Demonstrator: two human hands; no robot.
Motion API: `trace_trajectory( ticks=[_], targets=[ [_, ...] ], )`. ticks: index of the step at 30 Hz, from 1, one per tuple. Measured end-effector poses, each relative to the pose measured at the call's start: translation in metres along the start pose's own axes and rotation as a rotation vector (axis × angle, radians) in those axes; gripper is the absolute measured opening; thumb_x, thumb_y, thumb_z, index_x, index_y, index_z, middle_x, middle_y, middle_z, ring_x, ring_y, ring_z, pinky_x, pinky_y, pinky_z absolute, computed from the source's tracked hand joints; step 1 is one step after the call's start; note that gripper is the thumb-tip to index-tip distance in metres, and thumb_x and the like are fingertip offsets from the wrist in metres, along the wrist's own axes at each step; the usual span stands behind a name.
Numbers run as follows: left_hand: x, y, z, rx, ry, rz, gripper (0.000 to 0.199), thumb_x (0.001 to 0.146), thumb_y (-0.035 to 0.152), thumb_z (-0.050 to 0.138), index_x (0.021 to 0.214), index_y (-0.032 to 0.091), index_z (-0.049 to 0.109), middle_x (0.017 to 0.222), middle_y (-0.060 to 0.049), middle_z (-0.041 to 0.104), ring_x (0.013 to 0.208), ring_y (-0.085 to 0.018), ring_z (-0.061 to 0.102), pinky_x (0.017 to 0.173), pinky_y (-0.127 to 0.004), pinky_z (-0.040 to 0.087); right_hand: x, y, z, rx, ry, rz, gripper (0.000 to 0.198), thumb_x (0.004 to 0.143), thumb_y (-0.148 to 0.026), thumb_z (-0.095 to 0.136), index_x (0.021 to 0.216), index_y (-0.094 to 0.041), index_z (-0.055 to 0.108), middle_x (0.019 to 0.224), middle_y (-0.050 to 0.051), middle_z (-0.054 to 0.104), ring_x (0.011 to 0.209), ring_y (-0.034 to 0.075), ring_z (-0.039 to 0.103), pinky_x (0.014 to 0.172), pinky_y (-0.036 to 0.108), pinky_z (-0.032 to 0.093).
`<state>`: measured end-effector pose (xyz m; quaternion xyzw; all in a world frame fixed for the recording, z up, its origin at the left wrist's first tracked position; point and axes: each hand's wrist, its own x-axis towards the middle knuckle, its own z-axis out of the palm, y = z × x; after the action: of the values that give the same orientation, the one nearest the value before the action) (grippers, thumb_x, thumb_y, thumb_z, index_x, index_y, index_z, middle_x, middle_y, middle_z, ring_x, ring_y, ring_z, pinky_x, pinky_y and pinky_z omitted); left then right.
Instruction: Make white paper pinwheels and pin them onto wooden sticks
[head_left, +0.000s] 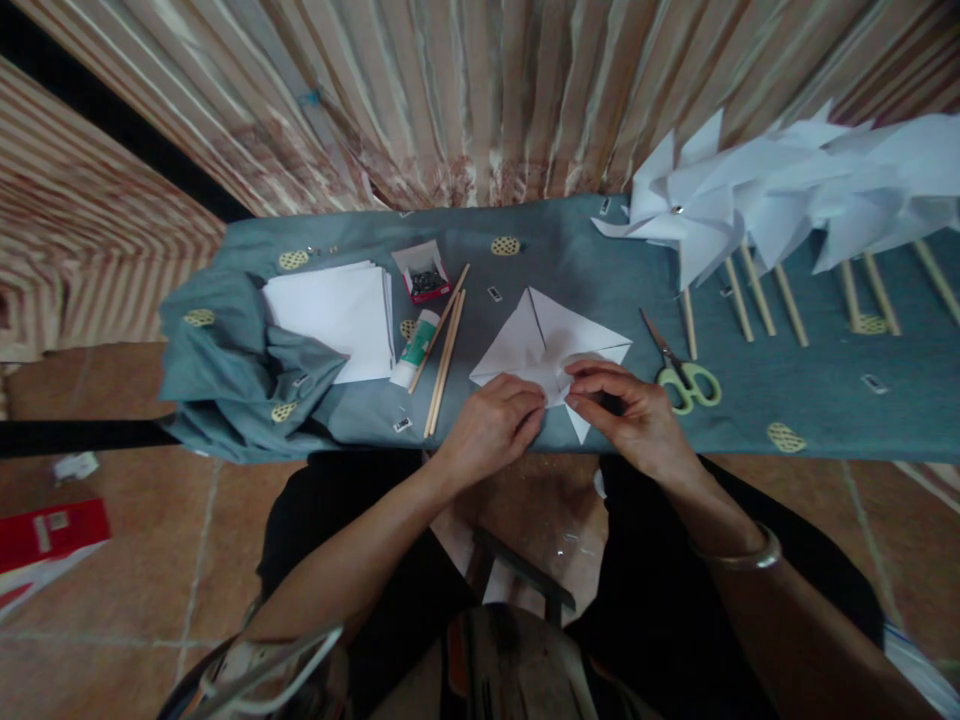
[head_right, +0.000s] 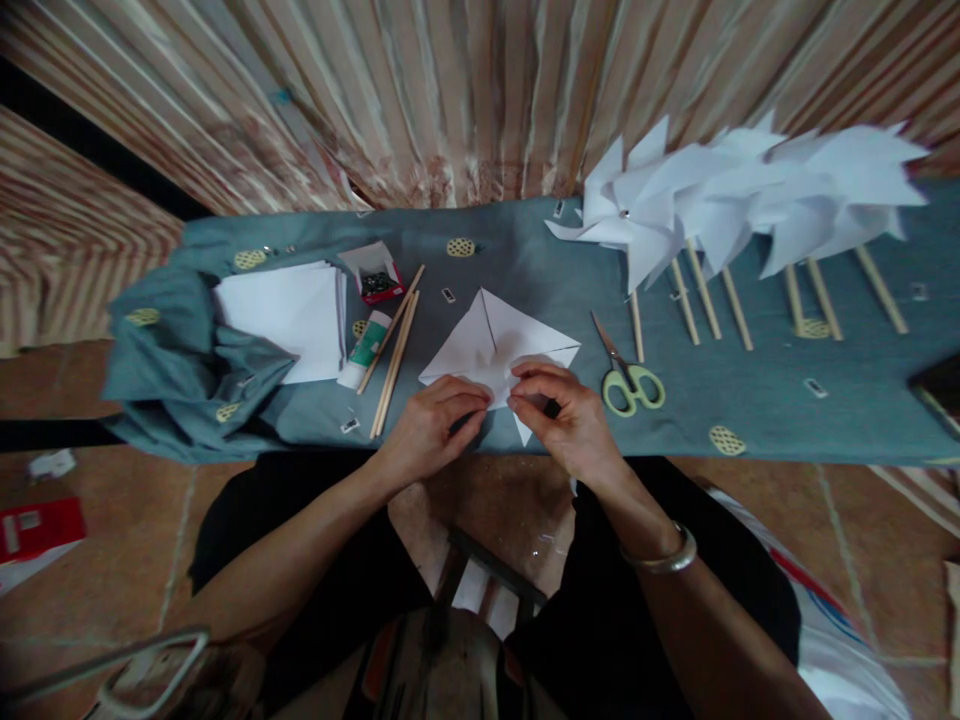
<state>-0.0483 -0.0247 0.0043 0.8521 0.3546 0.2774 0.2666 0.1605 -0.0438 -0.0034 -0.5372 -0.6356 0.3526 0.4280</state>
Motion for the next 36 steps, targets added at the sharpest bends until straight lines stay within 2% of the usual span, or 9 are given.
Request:
trace_trajectory(
  ticks=[7,14,36],
  targets=[
    [-0.002,0.001,0.002,0.022,0.035,0.007,0.026,0.099,0.025,0.051,0.119,0.013,0.063,0.104,-0.01,0.073,0.098,-0.02,0.068,0.088,-0.035,0.057,0.003,-0.001,0.011,-0.048,0.089,0.018,0.004,0.083,-0.024,0.068,0.078,-0.025,0.068,0.102,0.006,0.072,0.1,0.023,0.068,0.095,0.045,0.053],
    [-0.001,-0.004,0.005,0.044,0.008,0.012,0.022,0.098,0.019,0.051,0.109,0.015,0.07,0.099,-0.01,0.072,0.096,-0.02,0.065,0.086,-0.034,0.057,0.005,-0.007,0.015,-0.169,0.103,0.02,0.008,0.084,-0.023,0.067,0.076,-0.025,0.067,0.098,0.005,0.073,0.098,0.023,0.068,0.092,0.044,0.054],
    [0.003,-0.009,0.007,0.048,0.034,-0.061,0.024,0.098,0.019,0.05,0.109,0.016,0.071,0.099,-0.009,0.071,0.094,-0.019,0.067,0.086,-0.034,0.058,0.0,-0.013,0.01,-0.379,0.059,-0.096,0.015,0.093,-0.023,0.057,0.097,-0.026,0.07,0.107,0.006,0.074,0.103,0.025,0.067,0.094,0.046,0.053]
  ],
)
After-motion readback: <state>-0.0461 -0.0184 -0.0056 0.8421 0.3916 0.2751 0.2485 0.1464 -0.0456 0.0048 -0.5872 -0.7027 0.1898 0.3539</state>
